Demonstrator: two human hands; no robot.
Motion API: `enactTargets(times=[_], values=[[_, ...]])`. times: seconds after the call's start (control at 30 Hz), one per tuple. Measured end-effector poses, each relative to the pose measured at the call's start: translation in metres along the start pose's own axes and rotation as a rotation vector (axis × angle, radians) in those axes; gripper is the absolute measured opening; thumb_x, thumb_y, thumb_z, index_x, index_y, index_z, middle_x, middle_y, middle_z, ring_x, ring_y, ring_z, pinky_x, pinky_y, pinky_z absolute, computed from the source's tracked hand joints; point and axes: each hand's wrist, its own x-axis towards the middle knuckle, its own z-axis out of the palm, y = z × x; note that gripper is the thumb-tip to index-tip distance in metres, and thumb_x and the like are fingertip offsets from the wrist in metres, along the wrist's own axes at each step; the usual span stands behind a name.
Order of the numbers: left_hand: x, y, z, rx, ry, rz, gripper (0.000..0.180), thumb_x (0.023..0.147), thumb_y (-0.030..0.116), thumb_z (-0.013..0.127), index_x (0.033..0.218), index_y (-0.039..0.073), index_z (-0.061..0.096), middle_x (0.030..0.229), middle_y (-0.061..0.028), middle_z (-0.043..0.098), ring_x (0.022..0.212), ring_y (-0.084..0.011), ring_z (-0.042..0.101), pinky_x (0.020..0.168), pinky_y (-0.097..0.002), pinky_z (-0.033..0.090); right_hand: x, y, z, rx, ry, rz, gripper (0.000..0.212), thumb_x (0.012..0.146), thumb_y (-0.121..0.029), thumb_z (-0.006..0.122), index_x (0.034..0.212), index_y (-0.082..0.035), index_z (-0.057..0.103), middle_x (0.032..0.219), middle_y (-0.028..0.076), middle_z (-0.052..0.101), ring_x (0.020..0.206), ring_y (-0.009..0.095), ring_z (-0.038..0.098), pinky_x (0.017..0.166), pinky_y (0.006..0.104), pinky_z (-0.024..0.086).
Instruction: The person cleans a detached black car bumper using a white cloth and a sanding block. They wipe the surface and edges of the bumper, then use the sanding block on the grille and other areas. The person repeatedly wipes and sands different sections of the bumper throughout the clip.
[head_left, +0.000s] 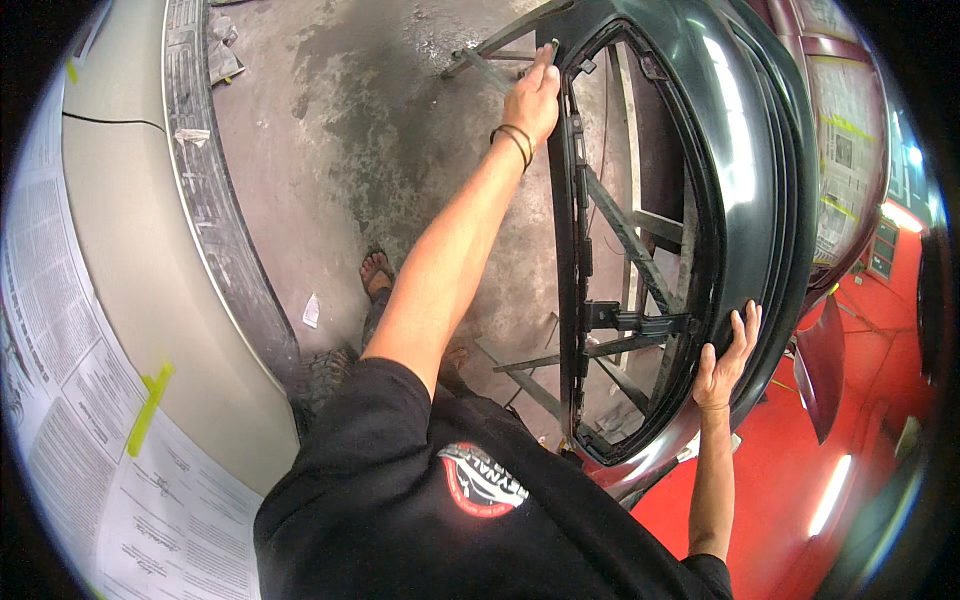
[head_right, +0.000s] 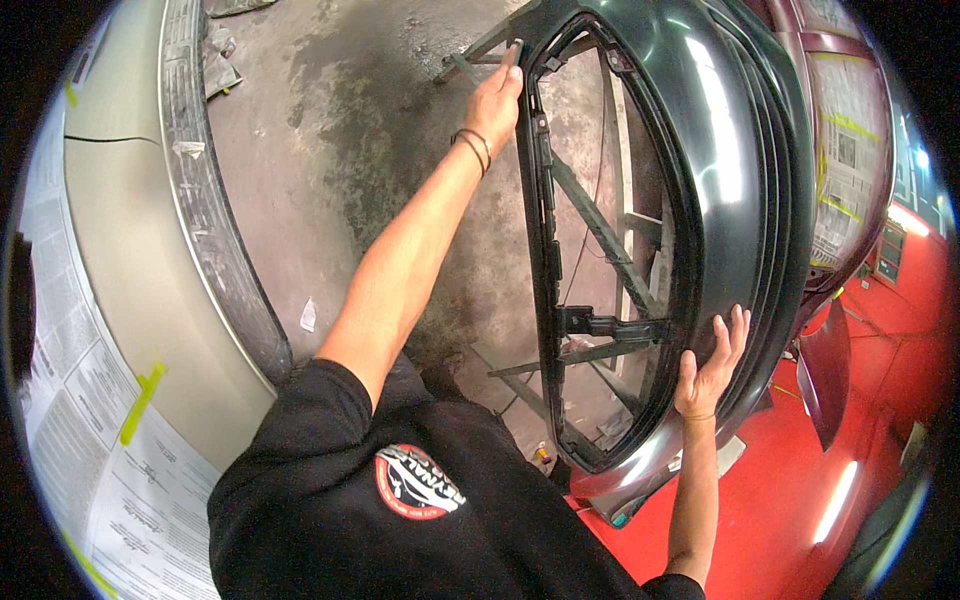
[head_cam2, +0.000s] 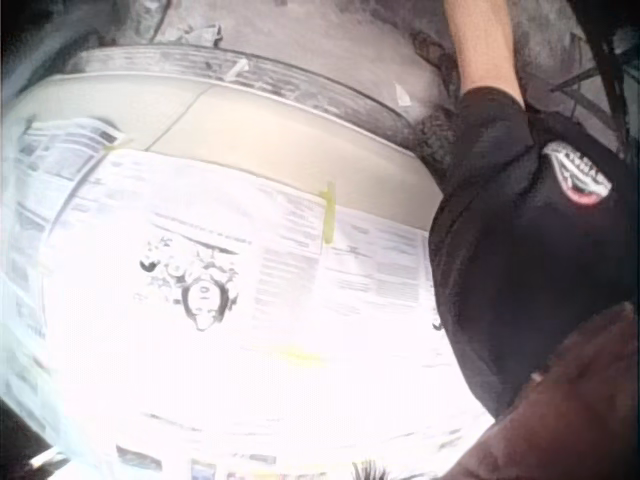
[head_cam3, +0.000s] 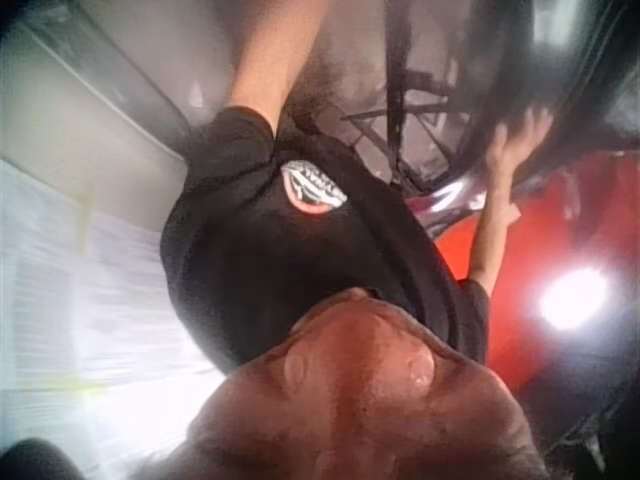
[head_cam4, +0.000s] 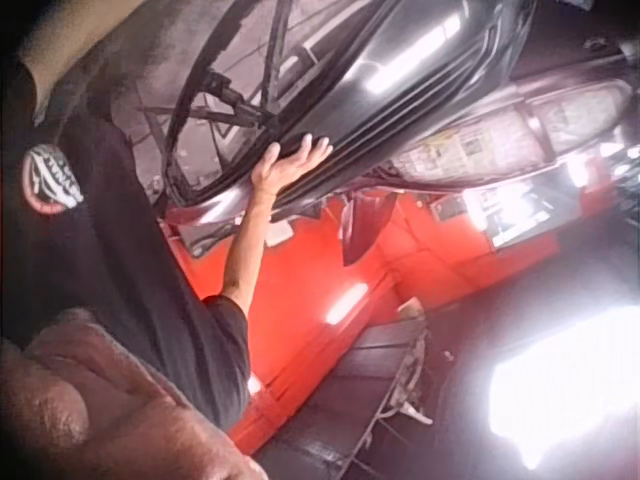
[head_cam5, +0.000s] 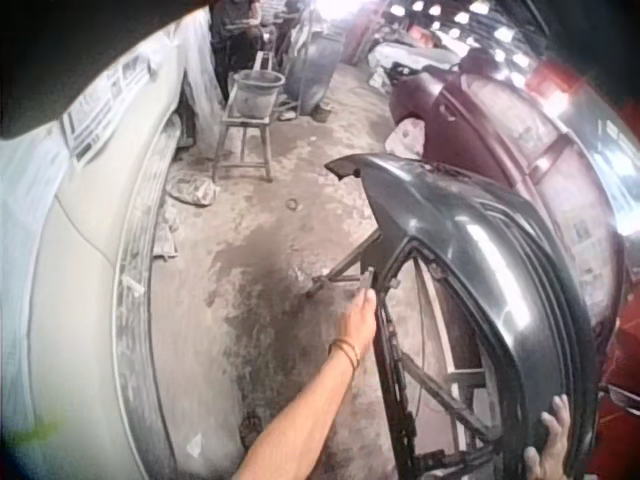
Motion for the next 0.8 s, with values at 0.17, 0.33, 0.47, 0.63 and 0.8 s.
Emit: enactTargets(times=[0.17,0.33,0.47,0.63,0.8], values=[[-0.172,0.056,0.015,-0.185,-0.141,-0.127,0.059,0.118,0.034,0.032,0.173,0.013,0.024,0.178,-0.015,0.024,0.163,-0.0354,0.025,0.134,-0.0458,0.022,-0.013,0.002,-0.003,-0.029,-0.007,0.052,0.062,0.106,-0.044,0.054,0.156,-0.009,0.045,0.171,0.025,0.034,0.16,0.05,0.025,0.129,0.0616,0.02],[-0.259,0.075,0.02,-0.058,-0.225,-0.212,0.06,0.118,0.035,0.033,0.173,0.015,0.023,0.179,-0.0153,0.022,0.165,-0.0375,0.02,0.134,-0.0496,0.02,-0.02,0.004,-0.005,-0.053,0.004,0.051,0.058,0.108,-0.043,0.052,0.154,-0.009,0.048,0.169,0.025,0.036,0.158,0.051,0.028,0.129,0.0621,0.021],[-0.081,0.05,0.018,-0.01,-0.107,-0.24,0.056,0.116,0.033,0.039,0.168,0.013,0.035,0.157,-0.0272,0.052,0.142,-0.0452,0.053,0.117,-0.0478,0.045,-0.017,0.002,-0.003,-0.046,0.027,0.051,0.056,0.11,-0.043,0.048,0.154,-0.009,0.049,0.168,0.024,0.039,0.159,0.049,0.03,0.129,0.0605,0.022],[-0.041,-0.01,0.016,-0.574,-0.054,-0.306,0.041,0.118,0.039,0.043,0.134,0.008,0.065,0.111,0.0013,0.066,0.102,-0.0131,0.057,0.098,-0.0367,0.047,-0.003,0.0,-0.002,-0.021,0.048,0.019,0.053,0.11,-0.04,0.049,0.152,-0.009,0.053,0.167,0.022,0.043,0.159,0.046,0.032,0.13,0.0571,0.023],[-0.36,0.053,0.034,-0.321,-0.177,-0.666,0.054,0.118,0.041,0.04,0.147,-0.002,0.057,0.136,-0.0077,0.065,0.13,-0.0195,0.056,0.116,-0.0374,0.04,-0.015,-0.003,-0.003,-0.012,0.081,0.078,0.05,0.108,-0.033,0.053,0.151,-0.007,0.056,0.166,0.02,0.045,0.158,0.044,0.034,0.13,0.0541,0.025]])
